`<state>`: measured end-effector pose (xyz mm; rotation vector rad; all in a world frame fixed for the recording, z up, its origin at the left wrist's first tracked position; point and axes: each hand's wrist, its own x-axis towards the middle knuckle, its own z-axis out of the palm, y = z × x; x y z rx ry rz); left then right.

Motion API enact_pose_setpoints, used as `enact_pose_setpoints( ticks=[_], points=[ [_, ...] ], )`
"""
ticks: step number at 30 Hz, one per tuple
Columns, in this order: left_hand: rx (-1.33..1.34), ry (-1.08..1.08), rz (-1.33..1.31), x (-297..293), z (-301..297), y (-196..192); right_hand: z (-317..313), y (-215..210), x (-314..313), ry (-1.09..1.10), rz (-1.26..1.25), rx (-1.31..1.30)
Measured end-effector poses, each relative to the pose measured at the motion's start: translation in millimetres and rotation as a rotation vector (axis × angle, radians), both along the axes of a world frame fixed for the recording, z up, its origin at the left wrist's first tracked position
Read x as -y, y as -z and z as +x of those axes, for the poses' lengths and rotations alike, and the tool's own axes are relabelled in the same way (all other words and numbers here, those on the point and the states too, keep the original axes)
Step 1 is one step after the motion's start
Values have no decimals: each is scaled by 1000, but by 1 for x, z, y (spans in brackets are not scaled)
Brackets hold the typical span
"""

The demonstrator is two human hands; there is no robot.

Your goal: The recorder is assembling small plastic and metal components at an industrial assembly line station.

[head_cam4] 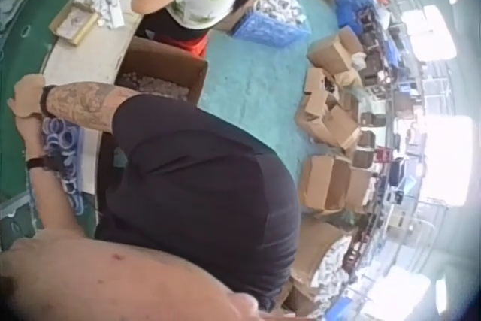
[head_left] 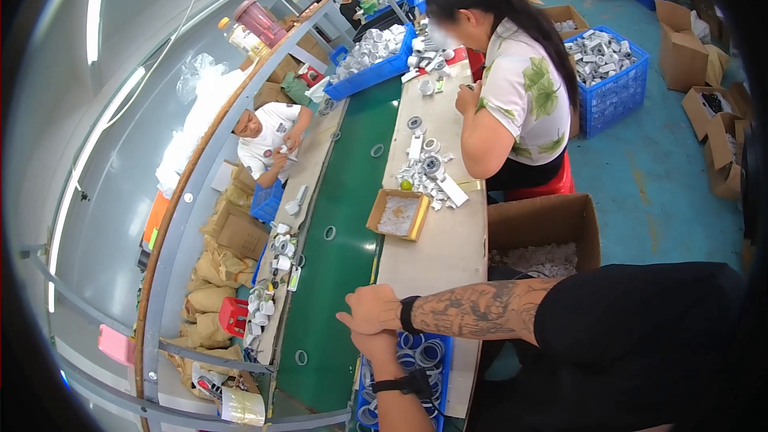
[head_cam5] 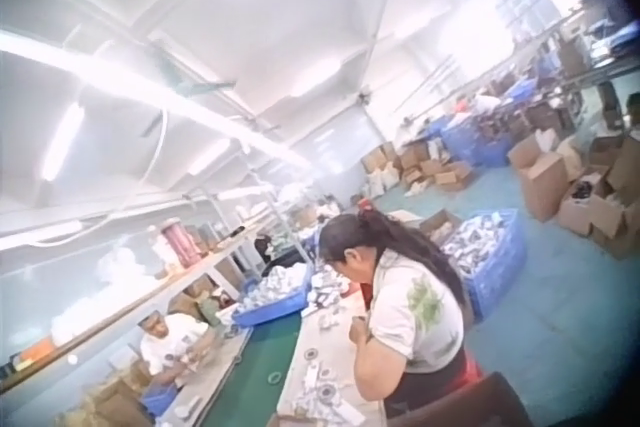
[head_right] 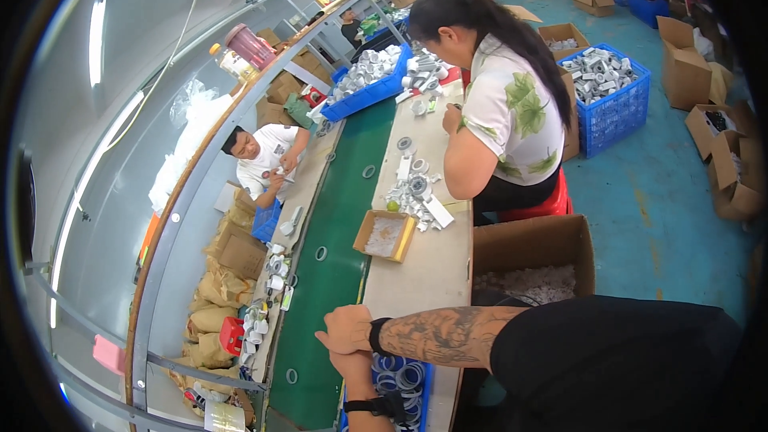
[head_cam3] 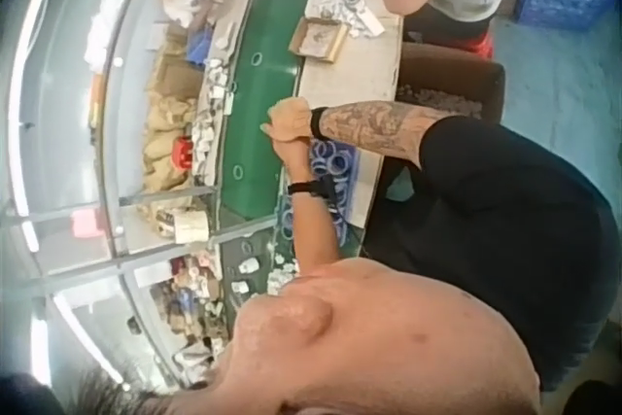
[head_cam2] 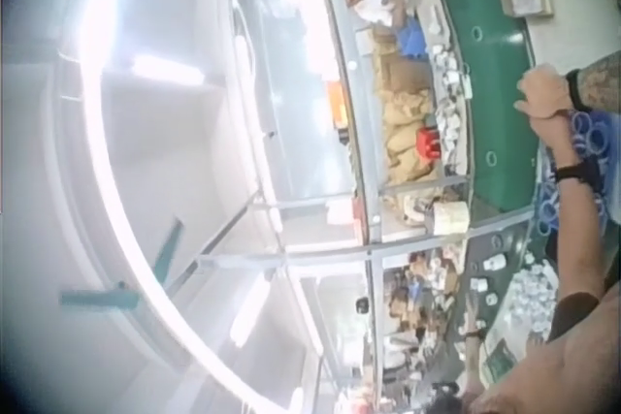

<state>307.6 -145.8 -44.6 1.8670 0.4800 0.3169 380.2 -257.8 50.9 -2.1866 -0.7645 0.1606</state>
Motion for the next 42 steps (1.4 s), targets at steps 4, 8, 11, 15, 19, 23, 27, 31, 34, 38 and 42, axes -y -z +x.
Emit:
enact_pose_setpoints(
  ticks=[4,8,11,15,19,23,27,31,34,38,42],
  points=[
    [233,90,-195,3,13,13,17,23,0,-35,-5,9],
    [-4,52,839,-23,-2,15,3,29,-21,-68,-36,-36],
    [-101,7,884,-27,2,17,5,37,-32,-23,-20,-85],
    [-393,-115,829,1,19,-17,28,47,-35,-46,14,-75],
    [-358,-225,782,7,6,-27,27,42,-38,-225,9,-22],
    [-348,-190,748,3,3,-27,33,47,-41,-278,4,20],
    [-344,-210,686,2,4,-25,40,52,-43,-333,-33,44],
    [-341,-108,691,-6,13,-16,48,55,-44,-326,-82,16],
    [-372,-113,641,-12,12,-23,47,55,-52,-326,-94,-13],
    [-217,-34,511,-19,-6,-25,66,55,-46,-465,-125,2],
    [-123,-96,457,-32,-15,-23,54,62,-82,-401,-107,27]
  ],
)
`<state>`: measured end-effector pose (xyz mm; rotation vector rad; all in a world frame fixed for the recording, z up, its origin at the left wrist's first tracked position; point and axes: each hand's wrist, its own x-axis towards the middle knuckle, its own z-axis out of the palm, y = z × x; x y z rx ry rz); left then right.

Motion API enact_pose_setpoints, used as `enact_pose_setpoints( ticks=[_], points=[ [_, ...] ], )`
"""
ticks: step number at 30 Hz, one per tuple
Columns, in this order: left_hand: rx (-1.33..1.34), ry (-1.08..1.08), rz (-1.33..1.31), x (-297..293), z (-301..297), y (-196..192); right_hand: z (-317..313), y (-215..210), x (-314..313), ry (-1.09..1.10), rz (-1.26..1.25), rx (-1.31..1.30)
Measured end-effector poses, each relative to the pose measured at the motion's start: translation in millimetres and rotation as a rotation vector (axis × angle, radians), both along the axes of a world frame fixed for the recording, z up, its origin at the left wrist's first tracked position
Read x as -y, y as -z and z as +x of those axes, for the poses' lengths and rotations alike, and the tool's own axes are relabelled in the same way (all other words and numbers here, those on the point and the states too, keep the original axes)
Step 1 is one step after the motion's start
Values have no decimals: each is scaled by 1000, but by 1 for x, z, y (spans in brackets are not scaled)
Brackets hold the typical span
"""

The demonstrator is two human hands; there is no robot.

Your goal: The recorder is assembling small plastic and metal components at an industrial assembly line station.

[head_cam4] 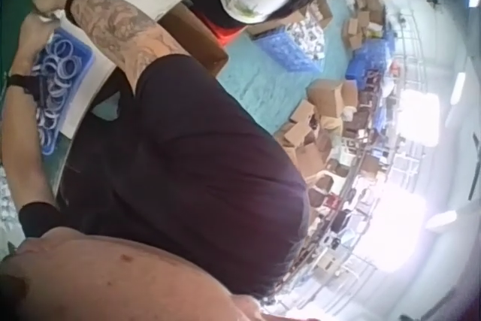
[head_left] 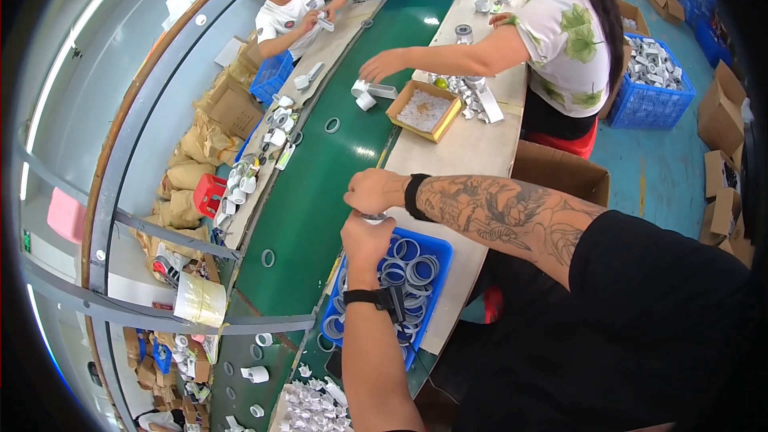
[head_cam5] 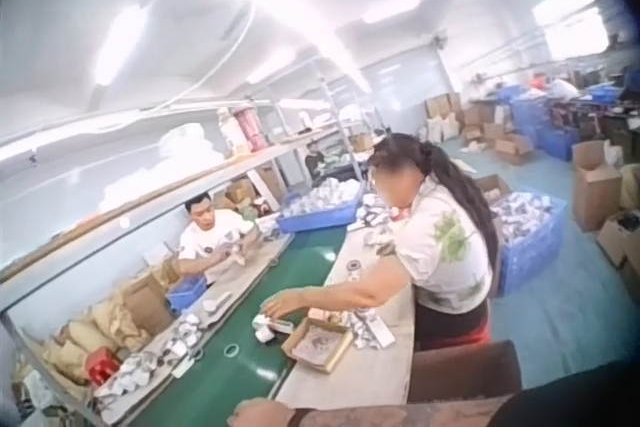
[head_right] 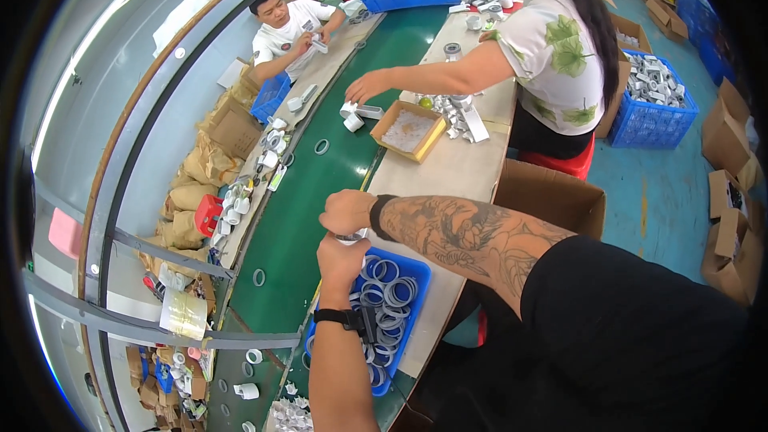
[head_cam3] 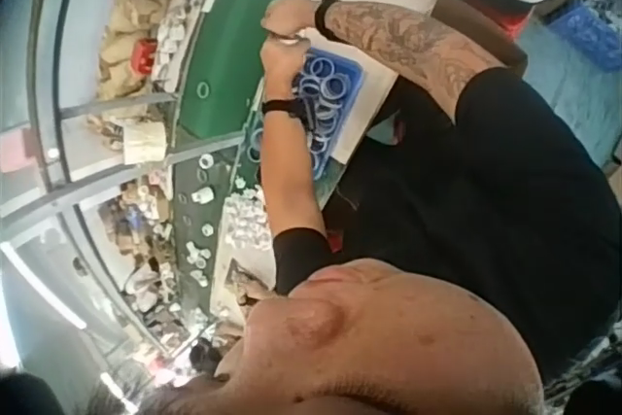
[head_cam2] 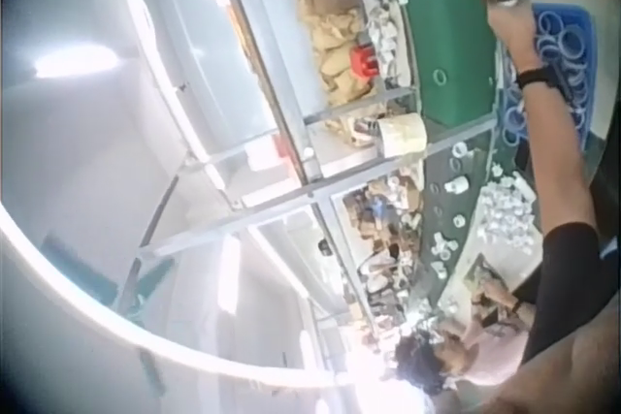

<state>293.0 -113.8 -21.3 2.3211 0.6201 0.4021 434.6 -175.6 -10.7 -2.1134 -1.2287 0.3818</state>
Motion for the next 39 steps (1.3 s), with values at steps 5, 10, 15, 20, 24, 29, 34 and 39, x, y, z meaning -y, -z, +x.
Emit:
enact_pose_setpoints(
  ticks=[5,10,15,20,24,29,34,39],
  points=[
    [117,-314,-264,-42,-48,11,-8,-12,-45,160,62,-573],
    [426,-384,-777,-53,-107,-17,11,35,-114,246,154,-827],
    [443,-280,-881,-53,-181,-34,-51,13,-104,-301,398,-349],
    [186,68,-912,22,-198,-82,-108,-94,36,-1198,412,-223],
    [222,488,-773,68,-179,-57,-108,-109,98,-1177,145,47],
    [-32,510,-991,108,-166,-67,-100,-102,150,-1187,188,39],
    [-175,532,-826,125,-173,-54,-101,-100,183,-1139,419,595],
    [-161,645,-740,149,-154,-91,-93,-112,212,-1142,412,477]
  ],
)
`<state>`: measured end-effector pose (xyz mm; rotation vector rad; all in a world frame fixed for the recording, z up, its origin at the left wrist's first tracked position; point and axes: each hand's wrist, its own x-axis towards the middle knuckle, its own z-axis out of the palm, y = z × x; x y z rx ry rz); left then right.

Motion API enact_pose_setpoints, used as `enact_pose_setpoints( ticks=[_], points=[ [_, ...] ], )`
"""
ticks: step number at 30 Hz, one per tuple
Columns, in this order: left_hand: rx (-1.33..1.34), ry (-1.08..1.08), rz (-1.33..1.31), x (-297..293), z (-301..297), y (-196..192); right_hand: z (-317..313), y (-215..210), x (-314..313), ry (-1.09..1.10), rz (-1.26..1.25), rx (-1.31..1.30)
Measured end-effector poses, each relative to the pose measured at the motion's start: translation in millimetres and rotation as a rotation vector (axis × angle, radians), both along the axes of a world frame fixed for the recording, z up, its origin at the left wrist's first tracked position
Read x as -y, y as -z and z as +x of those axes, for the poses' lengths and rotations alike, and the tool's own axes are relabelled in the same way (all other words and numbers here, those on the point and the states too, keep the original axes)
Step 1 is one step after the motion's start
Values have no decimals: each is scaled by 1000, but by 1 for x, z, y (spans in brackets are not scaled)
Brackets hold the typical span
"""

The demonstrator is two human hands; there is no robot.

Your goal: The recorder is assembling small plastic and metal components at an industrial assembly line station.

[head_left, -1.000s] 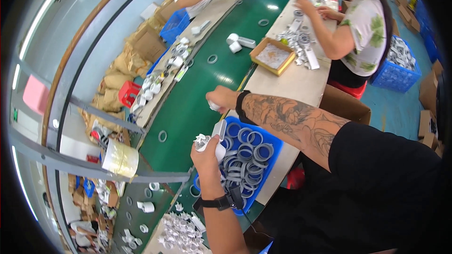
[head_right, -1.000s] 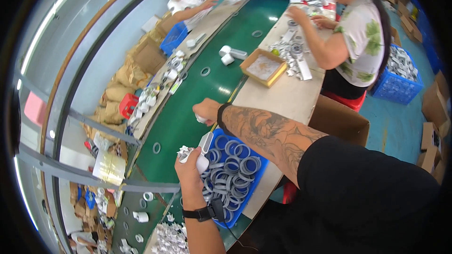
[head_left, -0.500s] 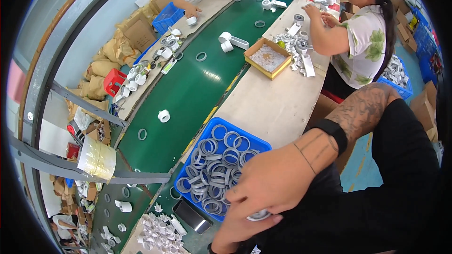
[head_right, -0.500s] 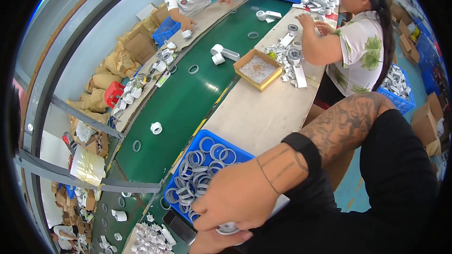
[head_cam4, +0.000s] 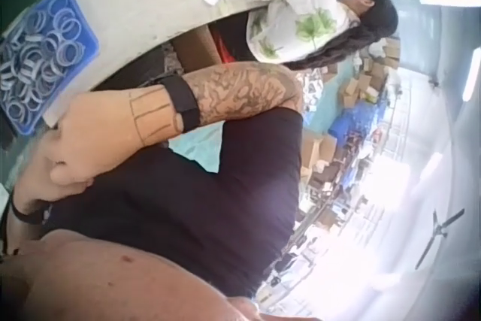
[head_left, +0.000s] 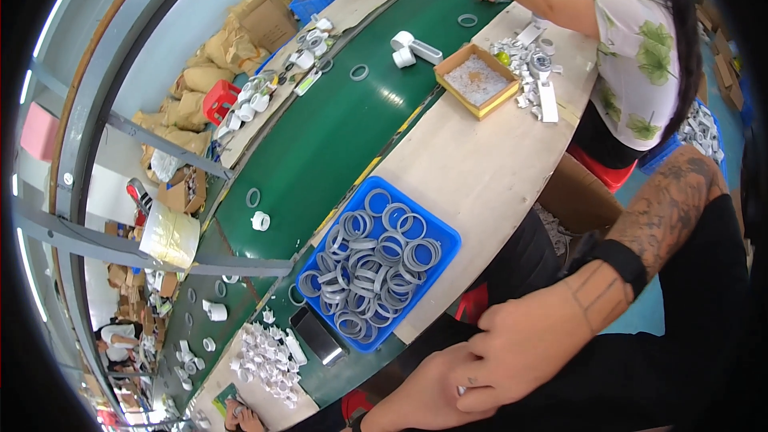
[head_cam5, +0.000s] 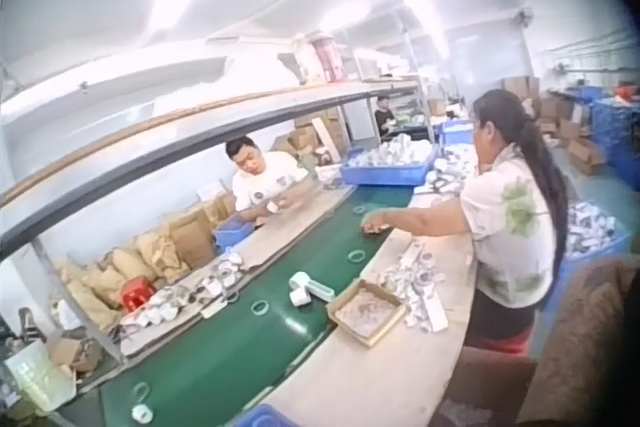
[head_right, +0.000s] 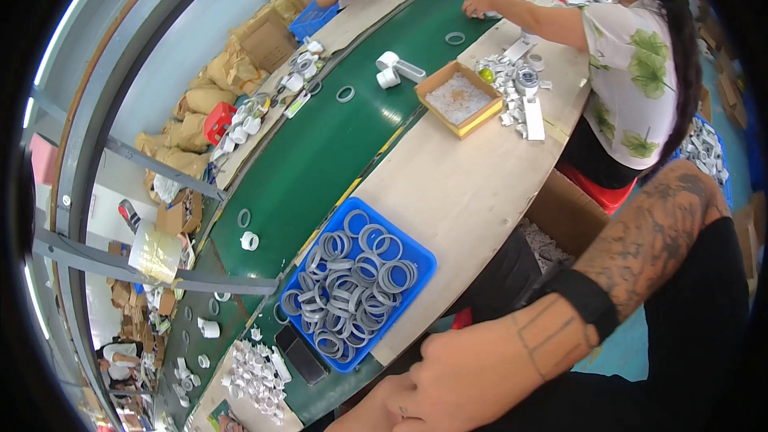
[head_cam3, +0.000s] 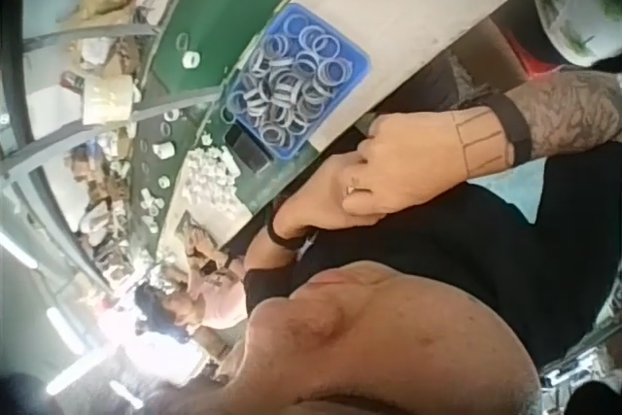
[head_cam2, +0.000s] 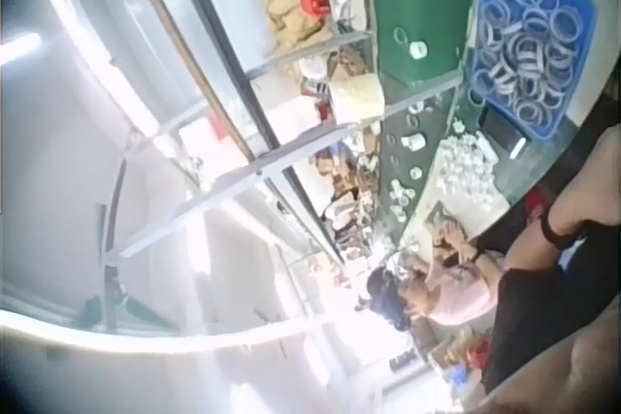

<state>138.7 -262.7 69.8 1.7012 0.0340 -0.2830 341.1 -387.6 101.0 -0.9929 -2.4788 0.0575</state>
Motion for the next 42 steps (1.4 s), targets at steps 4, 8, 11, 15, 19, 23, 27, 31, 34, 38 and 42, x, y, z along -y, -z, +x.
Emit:
enact_pose_setpoints(
  ticks=[4,8,11,15,19,23,27,31,34,38,42],
  points=[
    [-225,154,113,-22,-2,-26,59,-36,4,75,-288,-135],
    [-333,-794,-160,-70,-89,-12,195,-19,84,947,-266,-169],
    [122,-1026,-322,-147,-56,11,212,82,164,1137,-653,-519],
    [207,-1232,-176,-279,20,93,160,249,205,1432,-1296,-979],
    [73,-1400,65,-347,92,137,85,328,229,1429,-1067,-550],
    [62,-1420,55,-381,126,171,57,328,236,1516,-1071,-692],
    [-3,-1691,955,-463,8,248,90,318,194,1599,-960,-375],
    [90,-1439,379,-359,107,175,138,220,157,1428,-1241,-57],
    [134,-1328,194,-284,39,108,198,116,31,935,-996,-381],
    [233,-1198,45,-218,-10,91,241,56,-162,926,-584,-266],
    [86,-1201,87,-195,-36,116,301,144,-332,1241,-348,-203]
  ],
)
